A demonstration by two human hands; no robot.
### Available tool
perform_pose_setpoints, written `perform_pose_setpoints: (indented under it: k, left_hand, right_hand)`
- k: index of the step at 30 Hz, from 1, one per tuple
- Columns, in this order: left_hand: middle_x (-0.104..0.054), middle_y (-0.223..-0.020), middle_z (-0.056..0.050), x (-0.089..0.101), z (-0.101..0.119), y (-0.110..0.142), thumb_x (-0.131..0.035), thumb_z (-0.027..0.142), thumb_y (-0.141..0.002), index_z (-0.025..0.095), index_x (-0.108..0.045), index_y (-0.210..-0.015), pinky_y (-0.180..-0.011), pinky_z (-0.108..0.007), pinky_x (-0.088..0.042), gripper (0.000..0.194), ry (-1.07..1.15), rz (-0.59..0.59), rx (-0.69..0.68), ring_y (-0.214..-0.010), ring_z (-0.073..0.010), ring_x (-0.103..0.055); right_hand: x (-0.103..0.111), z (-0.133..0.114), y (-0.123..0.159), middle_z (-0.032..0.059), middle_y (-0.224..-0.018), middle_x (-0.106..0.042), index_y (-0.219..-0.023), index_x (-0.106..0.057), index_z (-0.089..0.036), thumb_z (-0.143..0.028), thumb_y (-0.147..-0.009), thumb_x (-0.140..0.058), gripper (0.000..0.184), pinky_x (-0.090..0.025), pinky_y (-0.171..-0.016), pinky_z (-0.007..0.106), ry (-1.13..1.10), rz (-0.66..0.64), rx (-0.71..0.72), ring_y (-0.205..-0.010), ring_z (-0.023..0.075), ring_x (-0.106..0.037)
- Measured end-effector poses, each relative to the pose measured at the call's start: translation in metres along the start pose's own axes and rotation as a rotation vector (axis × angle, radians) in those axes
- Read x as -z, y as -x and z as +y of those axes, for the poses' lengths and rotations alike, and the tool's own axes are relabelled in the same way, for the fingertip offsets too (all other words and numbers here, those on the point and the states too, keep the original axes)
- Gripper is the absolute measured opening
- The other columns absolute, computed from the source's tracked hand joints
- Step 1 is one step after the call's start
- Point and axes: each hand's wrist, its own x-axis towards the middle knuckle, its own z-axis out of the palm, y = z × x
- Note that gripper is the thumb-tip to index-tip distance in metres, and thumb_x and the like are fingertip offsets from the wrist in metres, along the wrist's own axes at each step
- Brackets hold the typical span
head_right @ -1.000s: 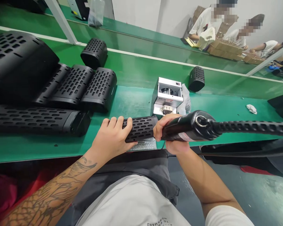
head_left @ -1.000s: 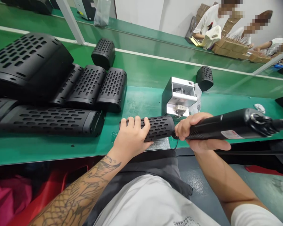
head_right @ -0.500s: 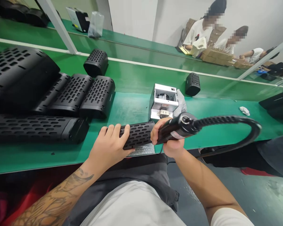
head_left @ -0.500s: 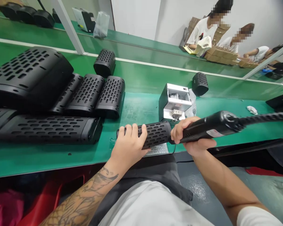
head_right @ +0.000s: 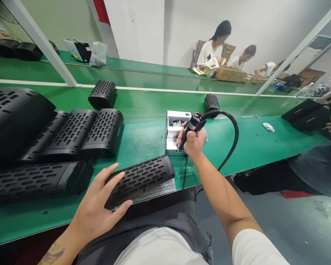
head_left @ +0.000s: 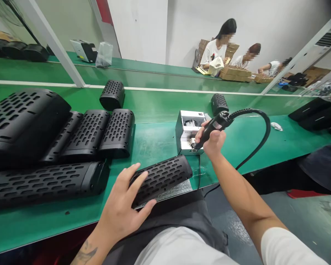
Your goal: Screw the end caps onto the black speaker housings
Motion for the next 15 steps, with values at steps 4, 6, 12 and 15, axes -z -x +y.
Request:
perform_pose_setpoints:
  k: [4,6,12,15]
  left_hand:
    - [-0.051,-0.196,-0.024,-0.008,-0.012,0.027,-0.088,0.052,-0.113,0.036,-0.035,-0.199,-0.137,-0.075,-0.063,0.103,0.153,0.024,0.258,-0.178,-0.0519,-0.059]
    - [-0.051,-0.196,-0.023,-0.015,-0.015,0.035,-0.092,0.053,-0.11,0.036,-0.032,-0.2,-0.139,-0.076,-0.061,0.11,0.206,0.023,0.347,-0.178,-0.052,-0.06]
    - [-0.066,-0.182,-0.02,-0.026,-0.015,0.046,-0.098,0.051,-0.105,0.036,-0.047,-0.193,-0.139,-0.071,-0.063,0.103,0.249,0.128,0.337,-0.165,-0.0483,-0.072]
    - [-0.068,-0.181,-0.02,-0.027,-0.015,0.049,-0.099,0.05,-0.104,0.035,-0.049,-0.192,-0.136,-0.07,-0.065,0.103,0.234,0.147,0.287,-0.164,-0.0475,-0.074]
  right_hand:
    - [0.004,-0.012,0.008,-0.0065,-0.06,-0.067,-0.105,-0.077,-0.027,-0.109,-0.087,-0.082,0.084,-0.053,-0.043,0.032,-0.004,0.011,0.007,-0.04,0.0176,-0.062]
    - [0.006,-0.021,0.005,-0.0076,-0.061,-0.065,-0.108,-0.078,-0.028,-0.112,-0.09,-0.076,0.086,-0.055,-0.045,0.032,0.003,0.049,0.051,-0.041,0.0171,-0.063]
    - [0.007,-0.028,-0.006,-0.0094,-0.06,-0.063,-0.107,-0.075,-0.029,-0.113,-0.089,-0.074,0.086,-0.054,-0.045,0.03,-0.013,0.132,0.15,-0.04,0.0165,-0.062]
    - [0.006,-0.021,-0.004,-0.0095,-0.059,-0.063,-0.104,-0.073,-0.03,-0.116,-0.088,-0.07,0.087,-0.056,-0.046,0.032,-0.015,0.154,0.139,-0.039,0.017,-0.061]
